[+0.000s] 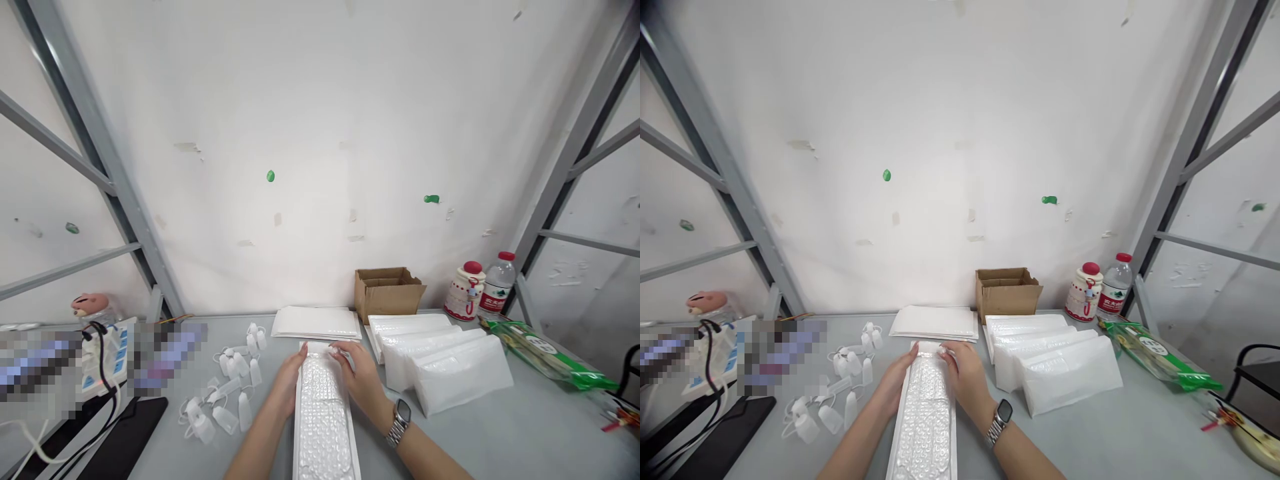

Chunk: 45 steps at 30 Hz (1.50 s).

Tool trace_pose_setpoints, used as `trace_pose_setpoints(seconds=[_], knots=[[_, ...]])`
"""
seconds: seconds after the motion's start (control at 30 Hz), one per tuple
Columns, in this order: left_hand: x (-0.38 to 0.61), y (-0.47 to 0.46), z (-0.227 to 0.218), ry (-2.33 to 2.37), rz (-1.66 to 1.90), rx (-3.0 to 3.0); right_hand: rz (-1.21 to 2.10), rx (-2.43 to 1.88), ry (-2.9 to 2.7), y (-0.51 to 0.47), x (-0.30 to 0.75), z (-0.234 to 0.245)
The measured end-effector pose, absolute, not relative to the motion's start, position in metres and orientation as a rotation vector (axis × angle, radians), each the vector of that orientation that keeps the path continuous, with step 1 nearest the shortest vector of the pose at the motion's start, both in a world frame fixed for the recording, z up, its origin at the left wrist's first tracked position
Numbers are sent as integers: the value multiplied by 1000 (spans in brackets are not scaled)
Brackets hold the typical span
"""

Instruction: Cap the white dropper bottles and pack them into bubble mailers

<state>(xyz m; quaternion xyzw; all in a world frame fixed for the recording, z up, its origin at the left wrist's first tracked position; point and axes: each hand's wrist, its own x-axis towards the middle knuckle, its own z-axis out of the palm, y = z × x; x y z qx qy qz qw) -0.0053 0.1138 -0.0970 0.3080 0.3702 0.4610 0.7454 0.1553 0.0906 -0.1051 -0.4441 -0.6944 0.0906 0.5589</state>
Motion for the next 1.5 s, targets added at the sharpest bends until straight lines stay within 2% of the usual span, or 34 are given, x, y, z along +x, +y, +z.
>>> trace_pose_setpoints(seconds=[0.2, 0.37, 0.47, 0.9, 1.07, 1.2, 1.4, 1.5], knots=[[-3, 117, -103, 740, 984, 750, 675, -1142, -1439, 98, 159, -98], [1, 121, -113, 693, 941, 729, 1085, -1052, -1325, 108, 163, -97], [2, 122, -118, 697, 957, 744, 1186, -1024, -1372, 107, 163, -95], [1, 118, -112, 843, 994, 785, 779, -1344, -2060, 93, 156, -84], [7, 116, -114, 868, 967, 860, 760, -1431, -2149, 91, 153, -87], [12, 114, -113, 850, 942, 910, 727, -1333, -2244, 91, 154, -86], [5, 115, -110, 868, 1021, 797, 96, -1321, -1995, 57, 179, -65], [2, 114, -108, 909, 1003, 752, -66, -1401, -2022, 41, 227, -54]])
